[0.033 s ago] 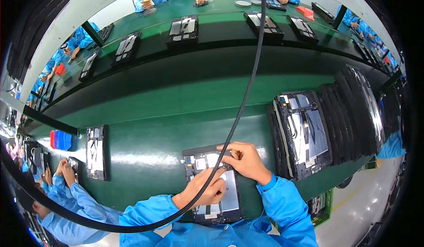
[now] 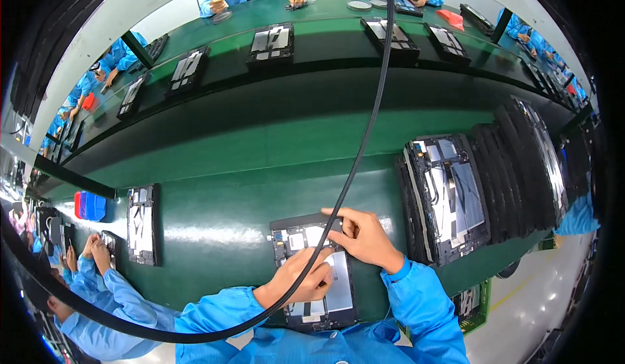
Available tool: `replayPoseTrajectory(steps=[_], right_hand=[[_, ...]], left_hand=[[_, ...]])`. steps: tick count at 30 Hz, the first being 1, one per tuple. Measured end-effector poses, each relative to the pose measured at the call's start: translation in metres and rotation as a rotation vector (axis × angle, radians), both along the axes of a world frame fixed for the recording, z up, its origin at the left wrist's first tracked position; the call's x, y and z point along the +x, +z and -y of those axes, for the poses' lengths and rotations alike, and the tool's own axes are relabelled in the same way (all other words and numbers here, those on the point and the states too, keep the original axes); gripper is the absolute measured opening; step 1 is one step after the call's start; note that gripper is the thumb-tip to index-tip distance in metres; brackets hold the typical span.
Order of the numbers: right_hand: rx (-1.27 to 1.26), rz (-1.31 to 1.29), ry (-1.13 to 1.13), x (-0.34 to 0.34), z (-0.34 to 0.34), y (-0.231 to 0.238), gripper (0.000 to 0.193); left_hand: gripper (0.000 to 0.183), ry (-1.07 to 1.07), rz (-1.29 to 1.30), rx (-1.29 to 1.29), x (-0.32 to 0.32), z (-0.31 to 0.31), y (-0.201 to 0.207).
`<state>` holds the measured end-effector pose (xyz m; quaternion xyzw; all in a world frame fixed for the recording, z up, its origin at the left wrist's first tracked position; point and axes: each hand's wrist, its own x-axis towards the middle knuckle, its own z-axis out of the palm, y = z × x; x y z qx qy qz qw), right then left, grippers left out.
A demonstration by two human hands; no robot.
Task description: The person connects ribbon cables and internal components inside tablet frames by hand, places the assembled tablets onto a stack, and takes new tablets to repeat the assembly.
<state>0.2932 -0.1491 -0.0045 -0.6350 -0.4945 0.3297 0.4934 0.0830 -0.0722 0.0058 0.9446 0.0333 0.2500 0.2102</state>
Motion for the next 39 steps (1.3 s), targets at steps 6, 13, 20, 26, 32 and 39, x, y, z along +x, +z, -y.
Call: replayPoseTrajectory(steps=[6, 13, 20, 26, 32, 39], right_hand=[[-0.315, -0.137, 0.203, 0.012, 0.016, 0.023, 0.088], [-0.339, -0.283, 0.288, 0.019, 0.017, 0.020, 0.097], [-0.397, -0.345, 0.262, 0.017, 0.016, 0.023, 0.095], [-0.430, -0.369, 0.178, 0.012, 0.015, 0.025, 0.095], [-0.452, -0.432, 0.157, 0.010, 0.010, 0.028, 0.096], [-0.473, -0.439, 0.141, 0.010, 0.009, 0.033, 0.094]], left_hand=[[0.017, 0.015, -0.032, -0.063, -0.003, 0.003, -0.004], [0.012, 0.032, 0.030, -0.039, -0.001, 0.001, -0.003], [0.013, 0.022, 0.010, -0.057, -0.003, 0.002, -0.005], [0.013, 0.004, 0.032, -0.088, -0.002, 0.003, -0.005], [0.013, 0.003, 0.043, -0.115, -0.003, 0.001, -0.008], [0.014, 0.015, 0.061, -0.394, -0.019, -0.008, -0.006]])
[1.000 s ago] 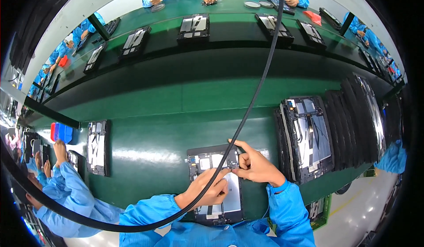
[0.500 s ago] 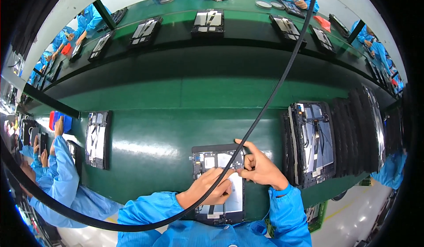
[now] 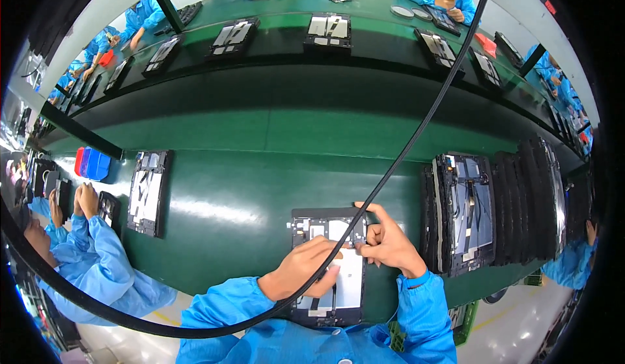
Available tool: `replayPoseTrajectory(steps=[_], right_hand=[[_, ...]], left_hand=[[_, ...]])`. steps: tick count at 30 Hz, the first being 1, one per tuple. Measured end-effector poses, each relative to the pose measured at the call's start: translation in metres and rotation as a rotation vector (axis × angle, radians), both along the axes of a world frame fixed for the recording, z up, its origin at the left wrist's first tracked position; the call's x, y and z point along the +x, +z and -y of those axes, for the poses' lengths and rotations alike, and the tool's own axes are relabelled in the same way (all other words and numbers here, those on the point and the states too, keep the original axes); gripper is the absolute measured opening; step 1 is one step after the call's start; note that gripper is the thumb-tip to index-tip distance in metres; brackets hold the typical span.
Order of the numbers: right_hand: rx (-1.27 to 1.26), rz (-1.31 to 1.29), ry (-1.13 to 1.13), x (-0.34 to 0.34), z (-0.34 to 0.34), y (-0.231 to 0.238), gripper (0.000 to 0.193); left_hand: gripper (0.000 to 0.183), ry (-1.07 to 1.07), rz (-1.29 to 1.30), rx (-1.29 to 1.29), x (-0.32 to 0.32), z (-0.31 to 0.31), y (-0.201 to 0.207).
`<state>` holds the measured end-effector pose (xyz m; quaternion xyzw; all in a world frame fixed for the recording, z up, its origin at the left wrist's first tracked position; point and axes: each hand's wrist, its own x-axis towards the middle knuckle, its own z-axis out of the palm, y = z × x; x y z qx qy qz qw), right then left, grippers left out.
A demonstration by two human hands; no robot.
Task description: The person connects ribbon cables and internal components inside tablet frames by hand, places the assembled tablets onto a stack, and takes new tablets to repeat the assembly.
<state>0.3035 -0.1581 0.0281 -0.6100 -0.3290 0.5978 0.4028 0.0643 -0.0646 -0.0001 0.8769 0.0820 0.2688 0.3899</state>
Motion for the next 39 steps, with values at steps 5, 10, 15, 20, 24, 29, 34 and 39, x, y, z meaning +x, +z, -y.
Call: replayPoseTrajectory(steps=[5, 10, 15, 20, 24, 29, 34, 39], right_hand=[[0.042, -0.038, 0.013, 0.005, 0.003, -0.008, 0.092], [0.307, 0.144, -0.171, -0.006, 0.006, -0.008, 0.065], [0.823, 0.751, 0.274, -0.055, -0.003, 0.026, 0.033], [0.807, 0.866, 0.516, -0.086, -0.005, -0.004, 0.025], [0.844, 0.931, 0.491, -0.093, -0.009, -0.010, 0.019], [0.911, 0.906, 0.426, -0.093, -0.006, -0.007, 0.017], [0.858, 0.903, 0.420, -0.089, -0.002, -0.004, 0.017], [0.886, 0.932, 0.368, -0.095, -0.009, -0.008, 0.017]], left_hand=[[0.044, 0.231, 0.211, -0.057, -0.030, -0.011, 0.007], [0.027, 0.255, 0.147, 0.165, -0.075, -0.009, 0.002], [0.035, 0.064, 0.050, 0.367, -0.104, -0.007, 0.003], [0.038, -0.147, 0.054, 0.489, -0.111, -0.009, -0.005], [0.044, -0.201, 0.083, 0.515, -0.116, -0.013, -0.021], [0.047, -0.263, 0.136, 0.570, -0.116, -0.017, -0.018], [0.045, -0.310, 0.130, 0.577, -0.113, -0.019, -0.012], [0.045, -0.353, 0.175, 0.538, -0.109, -0.025, -0.017]])
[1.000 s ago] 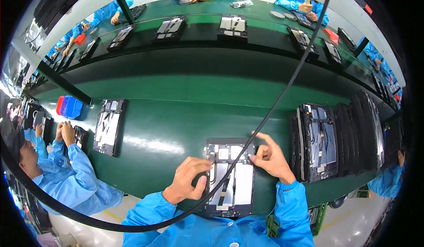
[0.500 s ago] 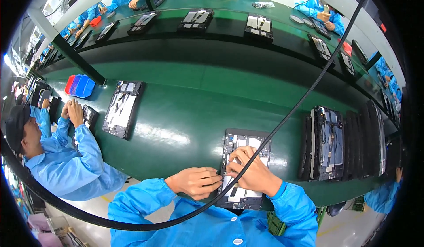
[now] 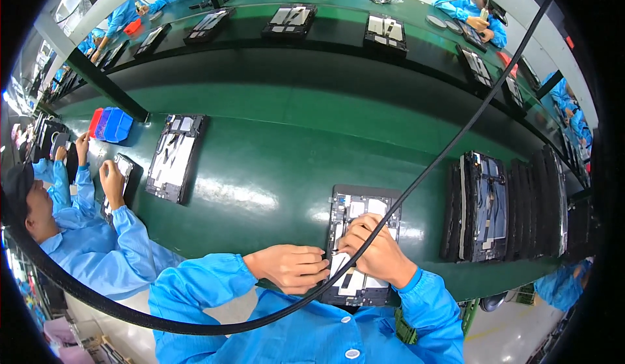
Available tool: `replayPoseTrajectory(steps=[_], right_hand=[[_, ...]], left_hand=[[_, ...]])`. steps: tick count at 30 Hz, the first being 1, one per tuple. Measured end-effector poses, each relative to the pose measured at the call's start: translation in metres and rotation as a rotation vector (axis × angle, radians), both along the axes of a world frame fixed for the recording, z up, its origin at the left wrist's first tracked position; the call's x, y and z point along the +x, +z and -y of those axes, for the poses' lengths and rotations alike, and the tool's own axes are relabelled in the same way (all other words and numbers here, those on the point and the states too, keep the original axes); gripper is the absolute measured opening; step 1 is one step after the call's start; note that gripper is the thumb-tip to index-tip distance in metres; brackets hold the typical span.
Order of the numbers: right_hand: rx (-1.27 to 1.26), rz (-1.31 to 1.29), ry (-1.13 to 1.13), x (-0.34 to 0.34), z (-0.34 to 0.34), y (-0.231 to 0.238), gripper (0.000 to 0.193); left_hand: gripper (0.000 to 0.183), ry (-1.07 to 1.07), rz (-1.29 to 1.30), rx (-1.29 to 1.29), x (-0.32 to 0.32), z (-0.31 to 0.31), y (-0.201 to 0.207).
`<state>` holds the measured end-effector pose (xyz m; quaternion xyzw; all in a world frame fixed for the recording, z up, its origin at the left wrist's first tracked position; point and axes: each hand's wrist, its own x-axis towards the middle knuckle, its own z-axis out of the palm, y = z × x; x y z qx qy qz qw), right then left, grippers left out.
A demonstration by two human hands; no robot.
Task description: The person connects ribbon cables and internal components inside tablet frames by hand, places the assembled tablets onto a stack, and takes new tablets to repeat the assembly.
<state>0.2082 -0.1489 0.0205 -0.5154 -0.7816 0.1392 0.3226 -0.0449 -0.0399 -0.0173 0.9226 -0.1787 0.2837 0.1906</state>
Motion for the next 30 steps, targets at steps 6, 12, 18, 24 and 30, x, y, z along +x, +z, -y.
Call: replayPoseTrajectory(steps=[6, 12, 18, 24, 30], right_hand=[[0.084, 0.050, -0.035, -0.002, -0.007, -0.004, 0.016], [0.111, 0.018, -0.062, -0.002, -0.007, -0.004, 0.016], [0.099, 0.008, -0.099, 0.002, -0.004, -0.008, 0.018], [0.095, 0.001, -0.081, 0.002, -0.004, -0.005, 0.016], [0.088, -0.018, -0.081, 0.002, -0.006, -0.007, 0.014]], left_hand=[[0.035, -0.082, 0.006, 0.099, 0.010, -0.008, 0.001], [0.028, 0.001, 0.037, 0.206, 0.017, -0.024, -0.001], [0.036, 0.046, 0.056, 0.220, 0.017, -0.026, 0.002], [0.037, 0.082, 0.025, 0.191, 0.015, -0.026, -0.003], [0.035, 0.064, 0.029, 0.187, 0.016, -0.030, 0.001]])
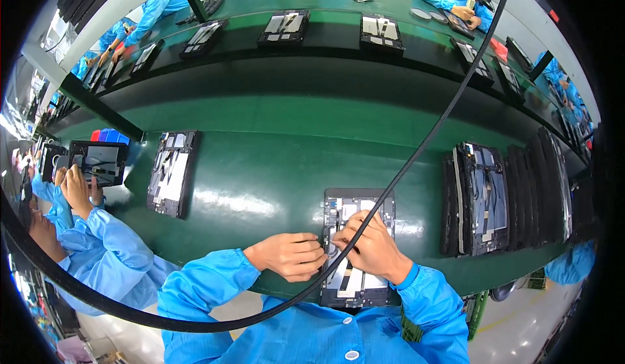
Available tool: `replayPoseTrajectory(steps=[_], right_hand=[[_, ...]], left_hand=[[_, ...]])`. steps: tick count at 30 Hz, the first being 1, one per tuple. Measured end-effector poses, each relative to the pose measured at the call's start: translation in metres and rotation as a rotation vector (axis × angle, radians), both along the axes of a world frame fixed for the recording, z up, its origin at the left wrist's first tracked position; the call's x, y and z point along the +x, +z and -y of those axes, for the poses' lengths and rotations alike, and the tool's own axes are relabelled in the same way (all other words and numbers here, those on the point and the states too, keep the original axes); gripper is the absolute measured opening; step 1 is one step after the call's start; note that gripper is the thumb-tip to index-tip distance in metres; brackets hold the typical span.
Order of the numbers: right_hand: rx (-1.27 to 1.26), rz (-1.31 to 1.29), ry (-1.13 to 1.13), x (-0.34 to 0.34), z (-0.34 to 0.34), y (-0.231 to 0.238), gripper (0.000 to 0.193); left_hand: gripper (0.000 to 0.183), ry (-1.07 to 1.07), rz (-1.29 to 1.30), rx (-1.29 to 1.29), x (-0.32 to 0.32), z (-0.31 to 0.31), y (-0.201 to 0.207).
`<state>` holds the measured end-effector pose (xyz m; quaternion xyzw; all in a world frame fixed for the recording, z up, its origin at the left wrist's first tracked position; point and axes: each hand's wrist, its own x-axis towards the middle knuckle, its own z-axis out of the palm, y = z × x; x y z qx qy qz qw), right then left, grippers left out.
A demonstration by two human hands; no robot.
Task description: The person connects ribbon cables and internal components inside tablet frames by hand, places the assembled tablets onto a stack, and takes new tablets to repeat the assembly.
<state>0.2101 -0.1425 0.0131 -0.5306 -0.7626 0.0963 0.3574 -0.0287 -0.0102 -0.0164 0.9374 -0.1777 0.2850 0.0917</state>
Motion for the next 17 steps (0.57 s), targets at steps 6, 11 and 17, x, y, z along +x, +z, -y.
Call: replayPoseTrajectory(steps=[6, 11, 17], right_hand=[[-0.176, -0.159, 0.007, 0.003, -0.019, 0.000, 0.014], [-0.134, -0.145, 0.011, 0.007, -0.031, -0.003, 0.013], [-0.074, -0.224, 0.012, 0.007, -0.032, -0.011, 0.011]], left_hand=[[0.035, -0.057, -0.015, 0.032, 0.002, -0.006, -0.004], [0.038, -0.083, -0.011, 0.123, 0.003, -0.010, -0.003], [0.040, 0.018, -0.041, 0.110, 0.001, -0.008, 0.001]])
